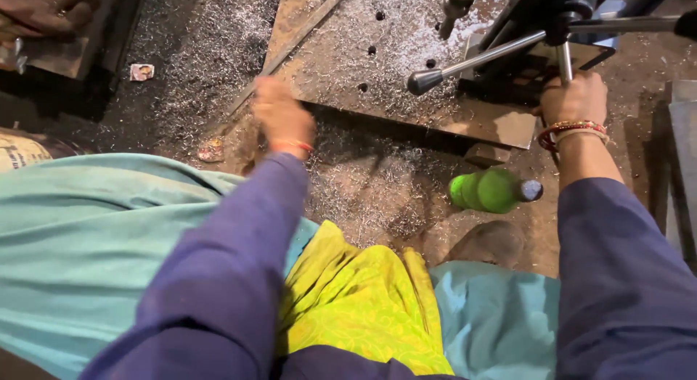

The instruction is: The person drills a hole in a metal plate using a magnetic drill press, while applying liquid from a green bottle onto the drill bit and plate. They then use a metal rod to clear away metal shavings from the drilling surface.

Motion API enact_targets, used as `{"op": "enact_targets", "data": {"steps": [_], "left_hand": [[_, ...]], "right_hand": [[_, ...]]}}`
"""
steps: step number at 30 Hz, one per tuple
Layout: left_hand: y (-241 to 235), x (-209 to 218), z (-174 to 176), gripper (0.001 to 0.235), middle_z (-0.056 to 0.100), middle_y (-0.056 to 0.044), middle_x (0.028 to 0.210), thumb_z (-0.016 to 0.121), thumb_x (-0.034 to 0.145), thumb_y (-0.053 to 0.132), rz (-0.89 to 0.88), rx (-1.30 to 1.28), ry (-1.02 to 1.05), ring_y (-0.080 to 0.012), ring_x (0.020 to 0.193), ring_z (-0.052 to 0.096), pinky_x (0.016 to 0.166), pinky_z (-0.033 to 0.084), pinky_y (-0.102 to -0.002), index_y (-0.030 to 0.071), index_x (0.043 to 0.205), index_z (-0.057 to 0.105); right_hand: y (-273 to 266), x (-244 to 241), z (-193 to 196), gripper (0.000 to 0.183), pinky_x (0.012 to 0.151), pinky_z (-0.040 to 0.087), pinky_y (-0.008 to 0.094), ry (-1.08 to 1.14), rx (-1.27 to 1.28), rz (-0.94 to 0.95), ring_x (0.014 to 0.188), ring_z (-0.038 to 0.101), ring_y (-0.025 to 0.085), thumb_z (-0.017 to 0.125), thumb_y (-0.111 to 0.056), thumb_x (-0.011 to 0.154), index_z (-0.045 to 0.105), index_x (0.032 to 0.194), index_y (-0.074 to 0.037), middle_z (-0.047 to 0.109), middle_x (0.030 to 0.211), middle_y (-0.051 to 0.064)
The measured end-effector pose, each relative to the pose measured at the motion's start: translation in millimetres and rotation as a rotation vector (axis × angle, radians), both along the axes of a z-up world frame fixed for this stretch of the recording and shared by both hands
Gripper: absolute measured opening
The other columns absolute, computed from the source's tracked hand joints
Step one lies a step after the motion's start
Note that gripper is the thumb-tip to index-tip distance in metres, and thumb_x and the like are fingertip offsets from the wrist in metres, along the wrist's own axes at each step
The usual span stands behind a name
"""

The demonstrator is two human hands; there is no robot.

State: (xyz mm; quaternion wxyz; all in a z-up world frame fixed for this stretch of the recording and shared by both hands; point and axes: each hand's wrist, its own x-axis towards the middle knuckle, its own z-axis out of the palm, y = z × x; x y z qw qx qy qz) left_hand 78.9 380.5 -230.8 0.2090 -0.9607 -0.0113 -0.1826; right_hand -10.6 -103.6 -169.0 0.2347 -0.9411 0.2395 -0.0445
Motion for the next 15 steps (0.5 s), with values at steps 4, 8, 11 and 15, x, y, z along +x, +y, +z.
{"op": "enact_targets", "data": {"steps": [4,8,11,15], "left_hand": [[104.6,59.1,-5.3,0.078,0.016,-0.019,0.166,0.058,0.089,0.017,0.362,-0.586,0.261,-0.0346,0.152,0.017,0.116,0.017,-0.057,0.001,0.156,0.022],[112.0,62.5,-4.0,0.07,0.031,-0.01,0.163,0.061,0.094,0.03,0.326,-0.716,0.548,-0.0246,0.153,0.026,0.12,0.007,-0.063,0.009,0.155,0.033],[93.6,45.1,2.1,0.051,0.052,-0.01,0.15,0.06,0.101,0.041,0.35,-0.673,0.678,-0.0238,0.143,0.046,0.125,0.012,-0.065,0.013,0.142,0.053],[98.3,36.2,-26.9,0.036,0.072,-0.014,0.117,0.066,0.094,0.042,0.231,-0.725,0.616,-0.0345,0.114,0.065,0.103,0.045,-0.055,0.015,0.117,0.073]], "right_hand": [[4.1,-3.5,7.0,0.023,0.073,0.059,0.035,-0.037,0.083,-0.018,0.074,0.075,0.025,0.063,-0.013,0.097,0.075,0.084,0.002,0.071,0.07,0.012],[6.9,-3.6,9.7,0.022,0.073,0.059,0.036,-0.052,0.027,-0.019,0.074,0.074,0.028,0.062,-0.01,0.098,0.075,0.089,0.005,0.071,0.071,0.014],[7.6,-3.1,10.2,0.027,0.073,0.059,0.035,-0.044,0.062,-0.057,0.074,0.075,0.027,0.056,-0.011,0.102,0.073,0.09,0.007,0.071,0.071,0.014],[7.5,-3.6,8.3,0.027,0.068,0.06,0.035,-0.05,0.105,-0.076,0.072,0.075,0.027,0.056,-0.011,0.103,0.069,0.092,0.009,0.07,0.072,0.015]]}}
